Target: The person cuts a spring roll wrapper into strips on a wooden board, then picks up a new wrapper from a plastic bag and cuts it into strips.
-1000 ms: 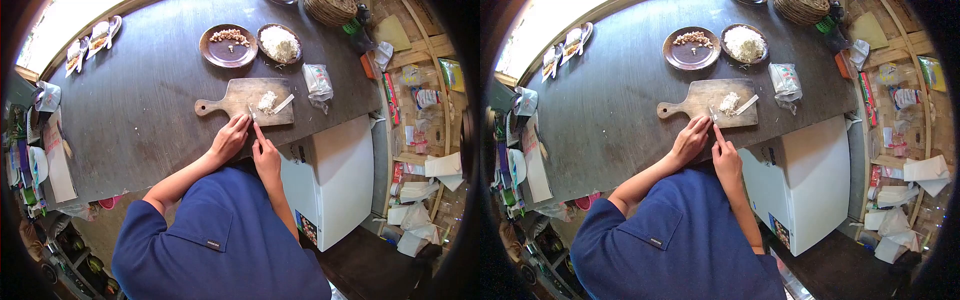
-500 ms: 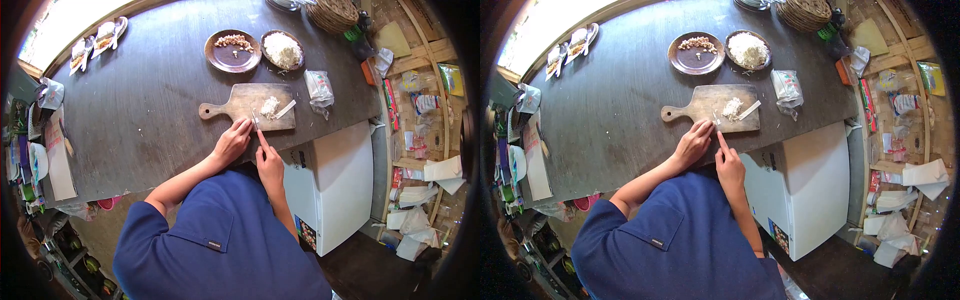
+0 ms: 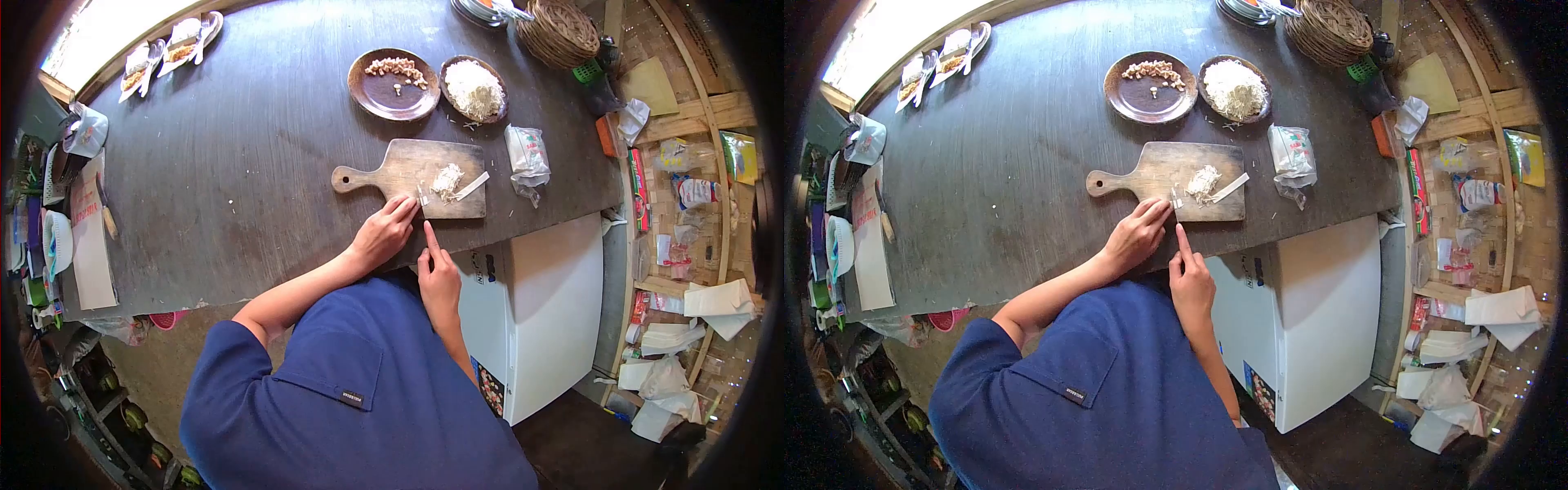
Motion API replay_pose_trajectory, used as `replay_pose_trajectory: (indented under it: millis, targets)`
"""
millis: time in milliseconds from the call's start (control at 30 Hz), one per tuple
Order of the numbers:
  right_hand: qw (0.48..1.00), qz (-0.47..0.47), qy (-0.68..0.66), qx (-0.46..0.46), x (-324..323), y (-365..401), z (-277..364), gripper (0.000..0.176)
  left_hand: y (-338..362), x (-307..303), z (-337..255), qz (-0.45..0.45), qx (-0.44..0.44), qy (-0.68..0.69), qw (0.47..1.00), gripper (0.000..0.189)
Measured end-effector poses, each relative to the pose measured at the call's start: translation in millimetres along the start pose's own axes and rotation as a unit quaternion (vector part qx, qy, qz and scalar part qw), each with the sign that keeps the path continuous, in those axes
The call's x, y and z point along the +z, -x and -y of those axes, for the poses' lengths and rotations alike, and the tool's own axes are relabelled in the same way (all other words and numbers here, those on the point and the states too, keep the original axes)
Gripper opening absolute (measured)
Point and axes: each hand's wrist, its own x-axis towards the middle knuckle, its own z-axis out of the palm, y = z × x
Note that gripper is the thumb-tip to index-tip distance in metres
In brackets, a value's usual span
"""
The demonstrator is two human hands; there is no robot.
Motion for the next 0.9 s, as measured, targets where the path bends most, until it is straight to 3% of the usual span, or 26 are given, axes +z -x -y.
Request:
replay_pose_trajectory:
  millis: [900]
  targets:
    - [0.999, -0.023, -0.036, -0.015, 2.6, -6.6, -1.3, 0.056, 2.4, -0.5, -2.2, 0.008, -0.02, 0.058, 0.998, 0.048]
